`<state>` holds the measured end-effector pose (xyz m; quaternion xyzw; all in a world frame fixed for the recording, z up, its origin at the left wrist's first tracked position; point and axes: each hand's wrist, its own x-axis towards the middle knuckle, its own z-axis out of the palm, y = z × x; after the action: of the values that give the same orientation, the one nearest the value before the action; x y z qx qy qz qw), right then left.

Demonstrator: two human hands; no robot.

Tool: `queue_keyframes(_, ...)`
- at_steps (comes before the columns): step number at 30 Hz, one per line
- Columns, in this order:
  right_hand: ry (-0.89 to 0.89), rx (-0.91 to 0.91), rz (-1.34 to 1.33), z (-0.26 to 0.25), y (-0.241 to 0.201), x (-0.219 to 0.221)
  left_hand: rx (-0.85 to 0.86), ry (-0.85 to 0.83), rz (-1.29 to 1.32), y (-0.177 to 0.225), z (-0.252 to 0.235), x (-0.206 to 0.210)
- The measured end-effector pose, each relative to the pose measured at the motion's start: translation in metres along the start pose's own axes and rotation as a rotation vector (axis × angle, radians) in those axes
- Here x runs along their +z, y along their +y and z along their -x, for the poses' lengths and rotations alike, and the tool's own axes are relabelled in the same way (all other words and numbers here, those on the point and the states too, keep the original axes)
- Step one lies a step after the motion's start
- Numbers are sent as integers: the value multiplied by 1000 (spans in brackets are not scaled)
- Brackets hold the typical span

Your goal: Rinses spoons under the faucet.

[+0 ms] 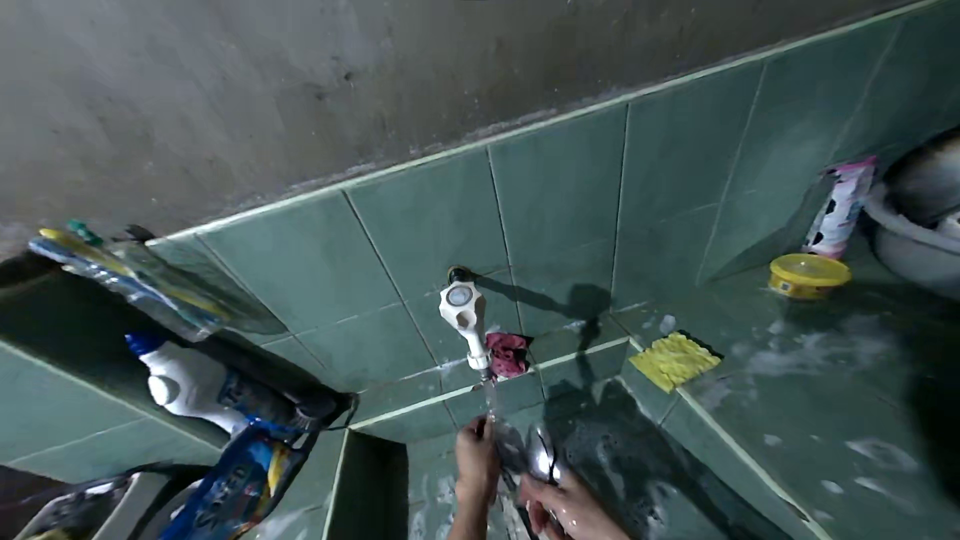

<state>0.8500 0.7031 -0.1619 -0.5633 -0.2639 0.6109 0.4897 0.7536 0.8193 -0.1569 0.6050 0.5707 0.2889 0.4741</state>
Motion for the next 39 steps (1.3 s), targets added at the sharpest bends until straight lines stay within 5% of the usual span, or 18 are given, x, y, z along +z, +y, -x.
queue_keyframes(7, 270, -15, 18, -13, 0, -1, -84, -145, 388, -7, 21, 10)
queue_keyframes(13, 342, -63, -41, -18, 7, 12, -96, -19, -22, -5, 11, 12)
queue_keyframes(17, 330, -78, -80, -21, 5, 14, -56, -142, 357, -11, 15, 18)
queue_keyframes(20, 280, -33, -89, -22, 8, 4, -54, -256, 17, -3, 8, 1)
queue_keyframes(22, 270, -31, -48, -24, 8, 2, -68, -177, -104, 0, 5, 0)
queue_keyframes(28, 208, -164, -39, -50, 2, 22, -167, 21, 626, -20, 21, 17)
queue_keyframes(34, 347, -152, 362, -86, -20, 62, -82, 222, 437, -6, 21, 9)
queue_keyframes(39, 434, -42, 378, -83, -28, 43, 36, 123, 136, -6, 24, 0)
